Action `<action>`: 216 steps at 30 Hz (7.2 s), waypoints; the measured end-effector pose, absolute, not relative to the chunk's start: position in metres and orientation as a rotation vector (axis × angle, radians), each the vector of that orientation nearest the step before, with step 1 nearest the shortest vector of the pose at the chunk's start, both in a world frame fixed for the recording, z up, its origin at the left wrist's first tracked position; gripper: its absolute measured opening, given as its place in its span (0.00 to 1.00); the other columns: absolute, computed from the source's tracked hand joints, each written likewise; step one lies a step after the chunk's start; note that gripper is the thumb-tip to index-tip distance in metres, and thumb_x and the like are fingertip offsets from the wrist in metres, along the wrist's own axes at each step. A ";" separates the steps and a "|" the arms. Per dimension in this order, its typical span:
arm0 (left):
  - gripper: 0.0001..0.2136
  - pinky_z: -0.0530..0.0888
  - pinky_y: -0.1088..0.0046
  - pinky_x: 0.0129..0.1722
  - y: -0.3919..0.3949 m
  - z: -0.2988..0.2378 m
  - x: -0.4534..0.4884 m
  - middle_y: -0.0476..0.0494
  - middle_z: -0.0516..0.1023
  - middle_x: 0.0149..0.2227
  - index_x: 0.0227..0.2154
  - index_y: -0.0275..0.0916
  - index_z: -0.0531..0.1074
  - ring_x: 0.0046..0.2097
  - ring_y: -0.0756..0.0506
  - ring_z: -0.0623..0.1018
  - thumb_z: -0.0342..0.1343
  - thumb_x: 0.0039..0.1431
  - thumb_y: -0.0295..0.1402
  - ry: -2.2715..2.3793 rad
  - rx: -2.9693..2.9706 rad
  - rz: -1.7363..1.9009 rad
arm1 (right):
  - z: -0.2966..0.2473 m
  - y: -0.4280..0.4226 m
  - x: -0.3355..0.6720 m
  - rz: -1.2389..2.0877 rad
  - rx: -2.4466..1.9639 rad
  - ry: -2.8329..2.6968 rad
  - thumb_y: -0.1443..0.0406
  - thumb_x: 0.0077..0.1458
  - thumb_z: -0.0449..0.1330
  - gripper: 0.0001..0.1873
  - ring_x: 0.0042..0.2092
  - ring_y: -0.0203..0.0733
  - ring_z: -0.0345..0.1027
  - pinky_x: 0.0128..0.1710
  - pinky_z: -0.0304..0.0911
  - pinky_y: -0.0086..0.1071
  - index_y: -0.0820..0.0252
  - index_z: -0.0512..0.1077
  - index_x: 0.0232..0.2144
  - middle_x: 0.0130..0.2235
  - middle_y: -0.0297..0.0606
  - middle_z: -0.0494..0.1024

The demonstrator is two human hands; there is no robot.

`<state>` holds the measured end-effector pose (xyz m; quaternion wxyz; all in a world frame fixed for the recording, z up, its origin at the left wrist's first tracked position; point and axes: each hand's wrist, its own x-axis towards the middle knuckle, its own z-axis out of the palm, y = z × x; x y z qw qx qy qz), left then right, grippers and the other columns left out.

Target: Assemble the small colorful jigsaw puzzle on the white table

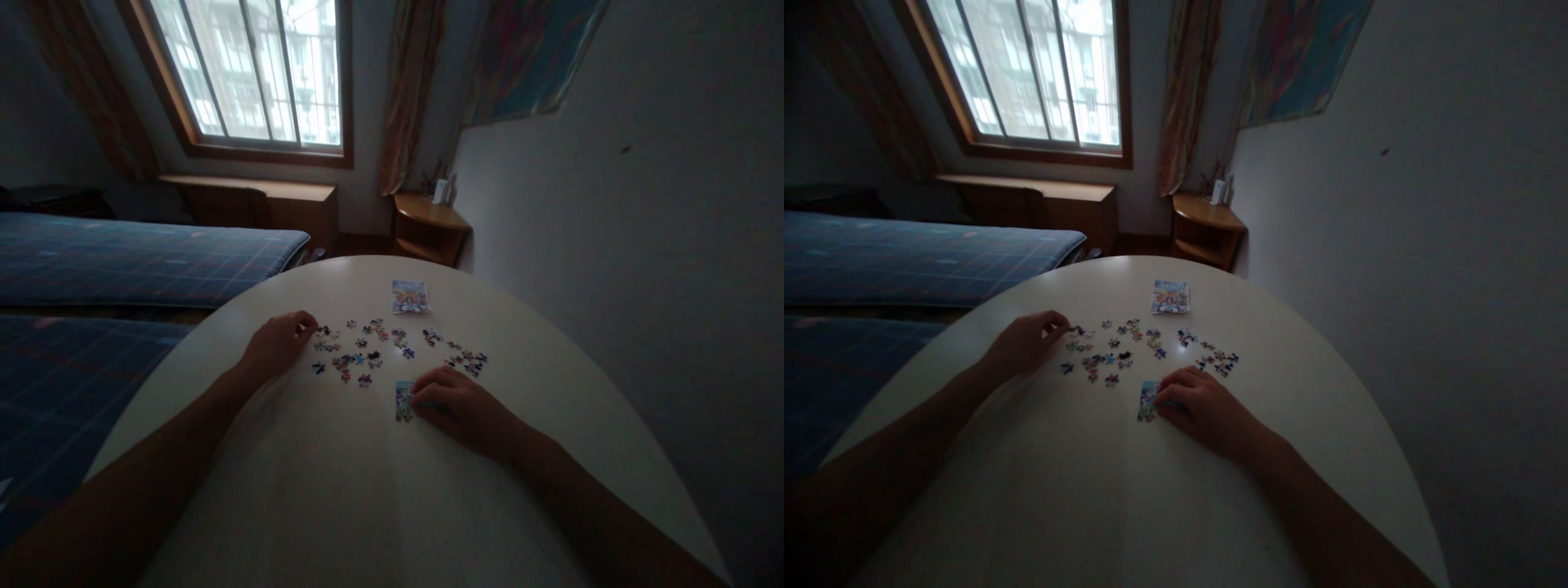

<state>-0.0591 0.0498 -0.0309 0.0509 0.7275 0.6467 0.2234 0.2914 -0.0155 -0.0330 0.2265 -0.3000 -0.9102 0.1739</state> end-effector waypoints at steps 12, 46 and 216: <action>0.07 0.73 0.71 0.41 0.040 -0.040 -0.015 0.48 0.81 0.42 0.35 0.44 0.76 0.45 0.44 0.78 0.54 0.66 0.36 1.616 2.596 0.709 | -0.036 -0.014 0.291 0.472 -0.839 -2.513 0.64 0.63 0.59 0.06 0.48 0.42 0.71 0.50 0.66 0.39 0.55 0.75 0.42 0.46 0.42 0.77; 0.10 0.71 0.62 0.51 0.054 -0.046 -0.024 0.43 0.81 0.44 0.39 0.43 0.79 0.47 0.41 0.76 0.53 0.66 0.38 1.745 2.475 0.892 | -0.033 -0.016 0.291 0.488 -0.834 -2.501 0.65 0.63 0.59 0.07 0.48 0.42 0.71 0.50 0.67 0.39 0.55 0.75 0.42 0.46 0.42 0.77; 0.15 0.72 0.57 0.51 0.030 -0.048 -0.009 0.39 0.79 0.45 0.39 0.38 0.78 0.49 0.38 0.74 0.45 0.68 0.33 1.495 2.608 0.643 | -0.043 0.014 0.327 0.179 -1.466 -2.285 0.57 0.61 0.59 0.21 0.60 0.52 0.62 0.60 0.57 0.50 0.54 0.72 0.55 0.59 0.45 0.72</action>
